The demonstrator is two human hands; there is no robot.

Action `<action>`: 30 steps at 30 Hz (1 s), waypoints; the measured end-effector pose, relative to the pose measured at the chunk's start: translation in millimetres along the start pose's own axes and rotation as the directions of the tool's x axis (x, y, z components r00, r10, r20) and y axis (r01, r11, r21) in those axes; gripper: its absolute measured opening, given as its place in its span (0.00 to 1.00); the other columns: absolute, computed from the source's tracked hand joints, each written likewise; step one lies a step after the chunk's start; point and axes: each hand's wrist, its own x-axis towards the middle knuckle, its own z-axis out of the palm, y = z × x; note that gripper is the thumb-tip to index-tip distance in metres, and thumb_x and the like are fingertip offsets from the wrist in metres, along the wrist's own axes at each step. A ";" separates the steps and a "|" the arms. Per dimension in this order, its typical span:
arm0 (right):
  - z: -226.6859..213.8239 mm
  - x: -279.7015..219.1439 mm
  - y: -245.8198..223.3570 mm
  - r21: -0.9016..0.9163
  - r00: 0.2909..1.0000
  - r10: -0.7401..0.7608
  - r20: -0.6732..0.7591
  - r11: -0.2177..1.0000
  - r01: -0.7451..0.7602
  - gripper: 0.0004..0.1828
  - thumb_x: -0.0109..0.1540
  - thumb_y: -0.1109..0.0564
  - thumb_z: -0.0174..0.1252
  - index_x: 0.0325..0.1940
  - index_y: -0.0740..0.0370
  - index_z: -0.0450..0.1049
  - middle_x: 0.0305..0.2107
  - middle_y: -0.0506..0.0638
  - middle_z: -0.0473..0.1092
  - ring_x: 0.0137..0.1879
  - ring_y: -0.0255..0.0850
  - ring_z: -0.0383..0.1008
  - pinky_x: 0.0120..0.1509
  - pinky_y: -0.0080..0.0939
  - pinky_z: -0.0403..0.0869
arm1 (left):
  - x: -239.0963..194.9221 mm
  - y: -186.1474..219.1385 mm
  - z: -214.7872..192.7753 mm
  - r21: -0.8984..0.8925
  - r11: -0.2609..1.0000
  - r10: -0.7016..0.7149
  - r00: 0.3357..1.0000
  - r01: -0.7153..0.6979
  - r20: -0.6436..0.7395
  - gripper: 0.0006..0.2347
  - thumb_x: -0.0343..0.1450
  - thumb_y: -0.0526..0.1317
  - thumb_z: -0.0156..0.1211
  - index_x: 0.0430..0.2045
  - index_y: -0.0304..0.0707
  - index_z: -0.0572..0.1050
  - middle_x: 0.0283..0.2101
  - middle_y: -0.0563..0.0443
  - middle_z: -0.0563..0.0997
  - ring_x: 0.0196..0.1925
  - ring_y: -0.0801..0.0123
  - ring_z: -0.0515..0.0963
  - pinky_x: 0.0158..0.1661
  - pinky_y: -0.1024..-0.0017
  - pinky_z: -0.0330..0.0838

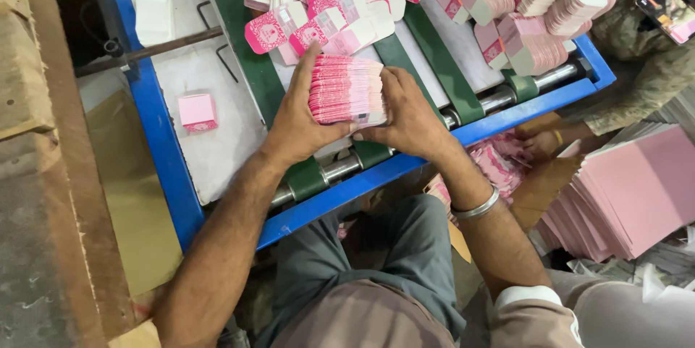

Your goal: The person gathers pink and white paper sheets from a conveyor belt, aligns them into a stack, and secures the bundle with a rubber band. The person then places the finished bundle into a cardboard box.

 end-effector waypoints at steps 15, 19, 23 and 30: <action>9.1 -6.2 3.6 -0.077 0.999 -0.039 0.018 0.996 0.040 0.51 0.48 0.45 0.77 0.67 0.68 0.61 0.58 0.66 0.65 0.68 0.63 0.61 0.75 0.63 0.53 | 5.6 15.2 -12.5 0.373 0.923 0.042 0.989 -0.092 0.140 0.50 0.57 0.36 0.73 0.73 0.28 0.44 0.69 0.26 0.57 0.73 0.39 0.59 0.71 0.55 0.58; 5.6 -4.3 4.3 -0.047 0.997 -0.071 0.017 0.996 0.072 0.48 0.49 0.44 0.76 0.65 0.66 0.63 0.52 0.62 0.67 0.63 0.60 0.64 0.71 0.58 0.59 | 12.7 38.4 -21.4 0.453 0.891 -0.071 0.978 -0.026 0.196 0.44 0.57 0.38 0.75 0.69 0.29 0.56 0.60 0.33 0.67 0.65 0.44 0.69 0.64 0.57 0.66; 7.4 -3.3 9.6 -0.052 0.992 -0.129 -0.006 0.990 0.129 0.47 0.49 0.46 0.77 0.65 0.66 0.64 0.51 0.61 0.67 0.61 0.61 0.64 0.70 0.60 0.57 | 15.4 59.9 -17.0 0.572 0.821 -0.150 0.964 -0.003 0.220 0.43 0.57 0.40 0.76 0.67 0.28 0.59 0.58 0.35 0.70 0.62 0.44 0.72 0.61 0.58 0.68; 8.5 -4.9 14.9 -0.061 0.978 -0.206 0.008 0.977 0.207 0.46 0.47 0.56 0.74 0.65 0.68 0.63 0.54 0.63 0.66 0.62 0.62 0.62 0.74 0.60 0.58 | 25.5 77.0 -5.1 0.667 0.743 -0.204 0.969 0.058 0.142 0.56 0.44 0.52 0.85 0.63 0.21 0.56 0.48 0.33 0.74 0.52 0.42 0.74 0.52 0.52 0.68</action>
